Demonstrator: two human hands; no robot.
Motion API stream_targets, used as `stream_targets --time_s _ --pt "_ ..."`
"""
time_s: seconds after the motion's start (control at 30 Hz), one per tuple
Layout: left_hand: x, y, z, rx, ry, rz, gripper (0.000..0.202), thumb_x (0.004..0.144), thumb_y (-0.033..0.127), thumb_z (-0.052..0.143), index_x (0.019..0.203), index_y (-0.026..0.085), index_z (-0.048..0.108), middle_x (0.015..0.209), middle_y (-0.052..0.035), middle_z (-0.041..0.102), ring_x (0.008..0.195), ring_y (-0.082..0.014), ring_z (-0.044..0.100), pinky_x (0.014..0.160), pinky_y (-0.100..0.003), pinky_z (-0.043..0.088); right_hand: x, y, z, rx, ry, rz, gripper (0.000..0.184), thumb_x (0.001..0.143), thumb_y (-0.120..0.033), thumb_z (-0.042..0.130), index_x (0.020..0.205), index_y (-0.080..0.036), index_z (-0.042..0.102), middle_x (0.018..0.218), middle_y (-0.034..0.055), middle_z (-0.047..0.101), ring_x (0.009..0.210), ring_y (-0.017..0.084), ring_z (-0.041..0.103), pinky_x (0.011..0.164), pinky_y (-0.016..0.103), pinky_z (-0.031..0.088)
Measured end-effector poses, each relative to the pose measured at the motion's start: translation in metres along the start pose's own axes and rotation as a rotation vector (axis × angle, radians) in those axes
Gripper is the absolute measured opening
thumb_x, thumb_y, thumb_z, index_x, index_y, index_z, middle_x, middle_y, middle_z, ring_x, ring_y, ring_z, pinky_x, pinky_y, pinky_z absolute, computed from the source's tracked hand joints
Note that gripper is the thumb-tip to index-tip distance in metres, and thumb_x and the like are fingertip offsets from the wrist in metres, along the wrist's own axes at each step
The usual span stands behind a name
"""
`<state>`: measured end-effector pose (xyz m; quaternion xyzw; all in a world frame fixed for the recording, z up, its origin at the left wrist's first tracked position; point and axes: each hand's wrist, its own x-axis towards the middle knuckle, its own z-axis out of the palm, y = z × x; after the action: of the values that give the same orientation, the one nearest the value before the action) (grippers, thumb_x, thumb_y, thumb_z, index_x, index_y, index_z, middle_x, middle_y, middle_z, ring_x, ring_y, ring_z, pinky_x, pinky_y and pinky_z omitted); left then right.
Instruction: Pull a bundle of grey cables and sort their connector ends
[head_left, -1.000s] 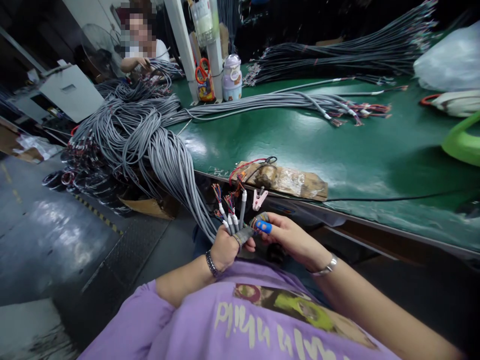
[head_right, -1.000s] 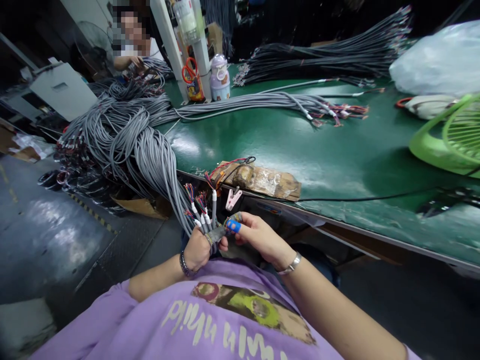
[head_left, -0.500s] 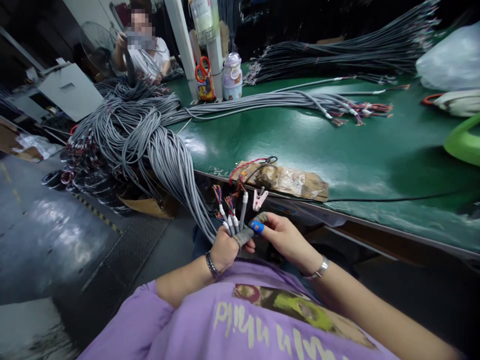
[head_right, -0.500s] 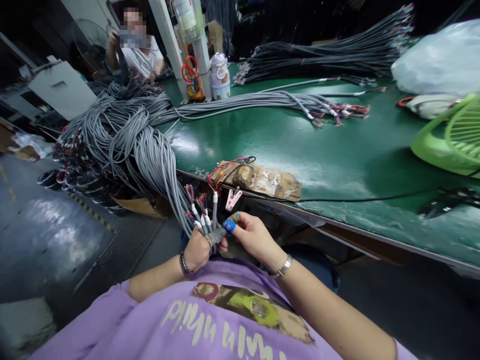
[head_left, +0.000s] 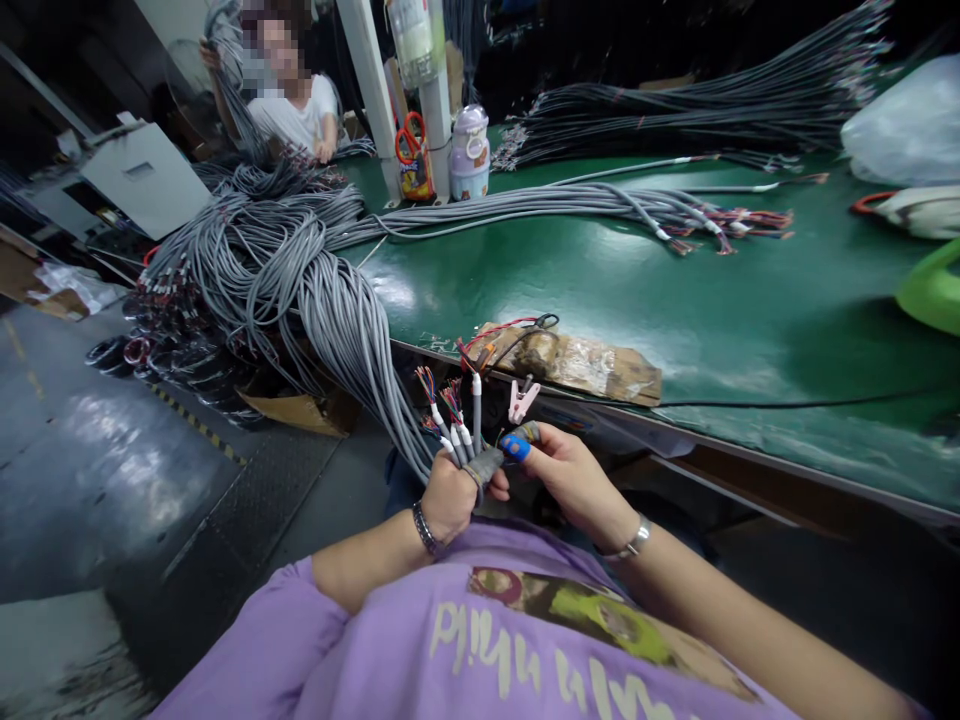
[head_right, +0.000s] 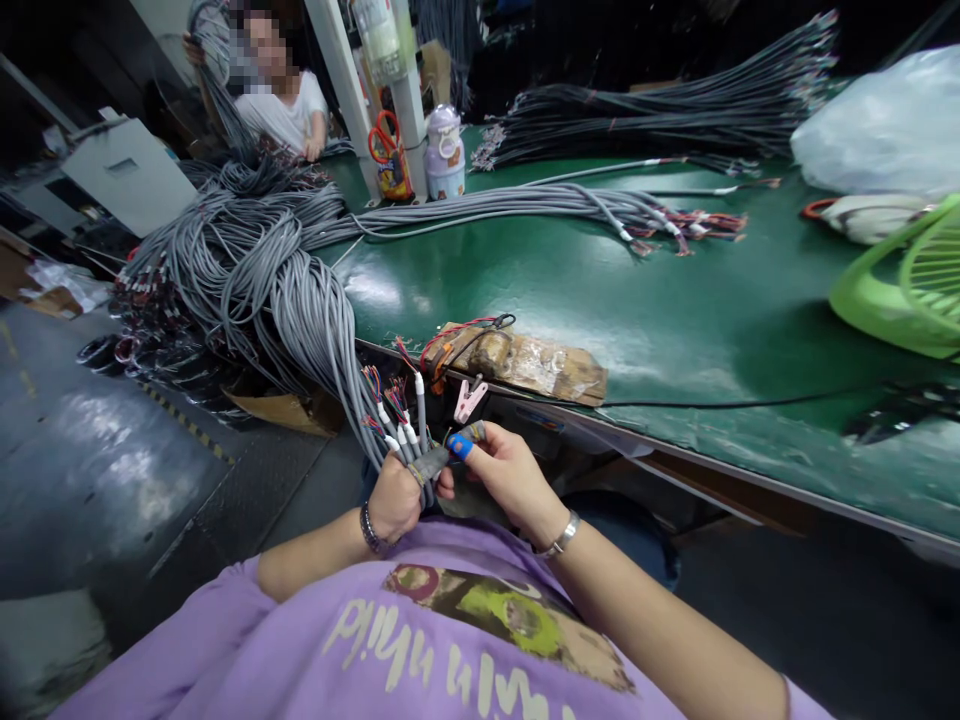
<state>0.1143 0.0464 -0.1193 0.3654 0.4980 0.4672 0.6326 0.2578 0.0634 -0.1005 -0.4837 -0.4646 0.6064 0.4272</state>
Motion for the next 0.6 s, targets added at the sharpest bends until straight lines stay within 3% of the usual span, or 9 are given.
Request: stream_targets --time_s 0.2,0.6 --pt "-0.002 0.003 0.001 0.032 -0.068 -0.041 0.047 0.065 0.057 0.074 0.062 0.012 0.060 0.052 -0.0020 0.059 0.043 -0.0104 0.052 0.046 -0.024 0.047 0.005 -0.006 -0.009 0.159 -0.097 0.083 0.041 0.060 -0.040 0.080 0.089 -0.019 0.060 0.086 0.0054 0.068 0.073 0.017 0.060 0.063 0.028 0.045" --pt "-0.001 -0.002 -0.003 0.104 -0.195 -0.059 0.048 0.063 0.056 0.077 0.063 0.011 0.062 0.053 -0.0030 0.060 0.043 -0.0115 0.055 0.046 -0.025 0.049 0.003 -0.008 -0.005 0.085 -0.050 0.062 0.036 0.056 -0.033 0.082 0.077 -0.019 0.057 0.068 0.0013 0.068 0.060 0.015 0.060 0.060 0.029 0.048"
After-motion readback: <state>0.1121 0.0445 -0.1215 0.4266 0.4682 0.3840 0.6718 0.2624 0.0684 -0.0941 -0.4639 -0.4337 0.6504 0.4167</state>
